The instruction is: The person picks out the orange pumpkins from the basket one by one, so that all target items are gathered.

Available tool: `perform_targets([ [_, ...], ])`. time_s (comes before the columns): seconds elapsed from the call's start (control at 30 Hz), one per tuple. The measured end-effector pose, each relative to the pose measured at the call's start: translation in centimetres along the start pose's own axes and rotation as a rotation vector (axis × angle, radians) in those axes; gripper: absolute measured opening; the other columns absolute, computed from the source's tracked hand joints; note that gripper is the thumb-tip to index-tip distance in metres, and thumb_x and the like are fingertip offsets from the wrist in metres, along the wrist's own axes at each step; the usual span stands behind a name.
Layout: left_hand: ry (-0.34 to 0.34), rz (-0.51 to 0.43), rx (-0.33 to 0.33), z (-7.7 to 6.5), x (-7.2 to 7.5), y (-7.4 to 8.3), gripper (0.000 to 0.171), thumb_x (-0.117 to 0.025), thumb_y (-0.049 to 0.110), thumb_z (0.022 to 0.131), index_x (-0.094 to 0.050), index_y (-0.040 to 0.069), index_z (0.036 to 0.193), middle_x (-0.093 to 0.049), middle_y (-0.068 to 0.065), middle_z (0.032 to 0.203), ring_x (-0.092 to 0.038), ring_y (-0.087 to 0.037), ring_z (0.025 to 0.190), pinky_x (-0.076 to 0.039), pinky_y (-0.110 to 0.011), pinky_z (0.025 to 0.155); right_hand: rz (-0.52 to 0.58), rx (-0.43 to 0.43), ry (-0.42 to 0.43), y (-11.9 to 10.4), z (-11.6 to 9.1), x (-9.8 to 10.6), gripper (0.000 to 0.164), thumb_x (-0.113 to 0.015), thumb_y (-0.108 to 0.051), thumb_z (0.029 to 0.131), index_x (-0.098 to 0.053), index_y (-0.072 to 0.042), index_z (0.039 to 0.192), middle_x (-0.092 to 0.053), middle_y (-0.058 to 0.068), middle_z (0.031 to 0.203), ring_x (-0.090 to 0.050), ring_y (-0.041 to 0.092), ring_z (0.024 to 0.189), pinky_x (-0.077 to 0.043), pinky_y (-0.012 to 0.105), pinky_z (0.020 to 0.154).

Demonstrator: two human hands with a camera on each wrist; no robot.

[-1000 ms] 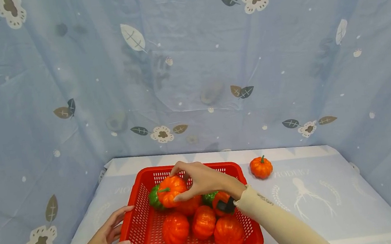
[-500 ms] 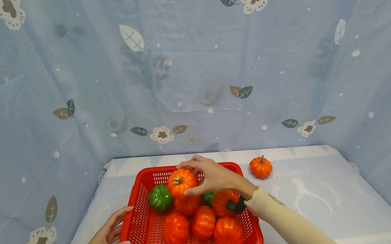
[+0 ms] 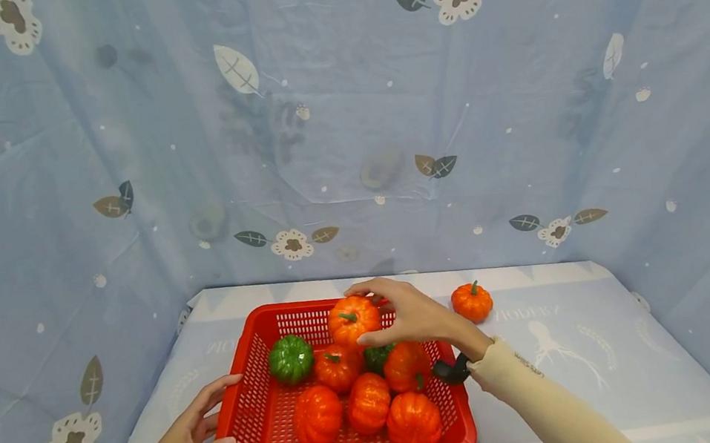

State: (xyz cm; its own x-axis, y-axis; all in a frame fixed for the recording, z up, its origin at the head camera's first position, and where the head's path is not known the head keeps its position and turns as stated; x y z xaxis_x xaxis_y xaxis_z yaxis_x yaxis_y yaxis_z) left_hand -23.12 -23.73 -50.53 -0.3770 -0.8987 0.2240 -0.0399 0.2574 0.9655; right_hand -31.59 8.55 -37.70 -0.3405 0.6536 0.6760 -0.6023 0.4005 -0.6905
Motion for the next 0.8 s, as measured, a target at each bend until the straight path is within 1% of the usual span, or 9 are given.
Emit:
perform_targets([
  [0.07, 0.002, -0.009, 0.006, 0.0, 0.0, -0.1, 0.083, -0.073, 0.017, 0.093, -0.025, 0.018, 0.160, -0.014, -0.025, 0.165, -0.053, -0.049, 0.129, -0.061, -0.044, 0.086, -0.021, -0.003, 0.010, 0.3, -0.5, 0.5, 0.066, -0.086, -0.042, 0.083, -0.057, -0.031, 0.141, -0.059, -0.015, 0.135, -0.061, 0.011, 0.116, -0.054, 0.033, 0.097],
  [0.17, 0.005, -0.013, 0.008, 0.0, 0.0, -0.1, 0.082, -0.073, 0.017, 0.093, -0.025, 0.018, 0.160, -0.015, -0.025, 0.165, -0.055, -0.048, 0.127, -0.061, -0.044, 0.086, -0.044, -0.006, 0.026, 0.8, -1.2, 1.2, 0.066, -0.086, -0.044, 0.083, -0.058, -0.027, 0.141, -0.060, -0.014, 0.132, -0.061, 0.011, 0.115, -0.054, 0.035, 0.097],
  [0.3, 0.003, -0.015, -0.001, 0.0, 0.0, -0.1, 0.082, -0.073, 0.015, 0.093, -0.025, 0.017, 0.160, -0.016, -0.025, 0.165, -0.053, -0.049, 0.129, -0.061, -0.044, 0.087, -0.039, -0.041, 0.053, 1.8, -2.1, 2.2, 0.068, -0.086, -0.043, 0.083, -0.058, -0.023, 0.141, -0.061, -0.011, 0.132, -0.060, 0.013, 0.115, -0.053, 0.042, 0.100],
  [0.4, 0.003, -0.010, -0.002, 0.1, 0.0, -0.1, 0.082, -0.073, 0.015, 0.093, -0.025, 0.017, 0.159, -0.016, -0.024, 0.165, -0.051, -0.050, 0.130, -0.060, -0.044, 0.088, -0.030, -0.073, 0.075, 2.6, -2.9, 2.9, 0.067, -0.086, -0.043, 0.083, -0.058, -0.025, 0.141, -0.060, -0.010, 0.133, -0.060, 0.014, 0.115, -0.053, 0.044, 0.101],
  [0.53, 0.010, 0.000, 0.006, 0.0, 0.1, -0.2, 0.081, -0.074, 0.016, 0.093, -0.026, 0.017, 0.159, -0.017, -0.024, 0.164, -0.049, -0.050, 0.131, -0.060, -0.044, 0.089, -0.026, -0.098, 0.099, 3.5, -4.0, 3.8, 0.066, -0.086, -0.042, 0.083, -0.057, -0.028, 0.142, -0.060, -0.010, 0.134, -0.060, 0.015, 0.116, -0.054, 0.040, 0.099],
  [0.7, 0.008, 0.009, -0.003, 0.0, 0.2, -0.1, 0.080, -0.073, 0.016, 0.094, -0.026, 0.017, 0.159, -0.018, -0.023, 0.164, -0.048, -0.050, 0.132, -0.060, -0.044, 0.090, -0.013, -0.107, 0.139, 4.4, -5.3, 4.9, 0.068, -0.087, -0.039, 0.083, -0.058, -0.023, 0.143, -0.062, -0.008, 0.132, -0.061, 0.017, 0.114, -0.056, 0.037, 0.096],
  [0.8, 0.007, 0.012, -0.014, 0.1, 0.2, -0.1, 0.079, -0.072, 0.016, 0.094, -0.026, 0.017, 0.159, -0.019, -0.023, 0.164, -0.049, -0.050, 0.132, -0.060, -0.043, 0.090, 0.002, -0.137, 0.164, 5.2, -6.2, 5.5, 0.068, -0.087, -0.038, 0.083, -0.058, -0.023, 0.143, -0.062, -0.007, 0.133, -0.060, 0.017, 0.114, -0.056, 0.037, 0.096],
])
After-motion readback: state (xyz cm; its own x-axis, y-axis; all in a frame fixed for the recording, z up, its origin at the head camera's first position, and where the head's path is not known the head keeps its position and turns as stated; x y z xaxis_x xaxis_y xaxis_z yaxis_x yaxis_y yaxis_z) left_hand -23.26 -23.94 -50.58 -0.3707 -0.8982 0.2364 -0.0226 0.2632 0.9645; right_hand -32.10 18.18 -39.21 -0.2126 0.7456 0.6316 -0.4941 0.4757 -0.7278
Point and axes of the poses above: each hand's wrist, its own z-axis towards the middle knuckle, its own x-axis out of the back of the hand, y = z × x, the point moved 9 cm from there along z, towards the middle knuckle
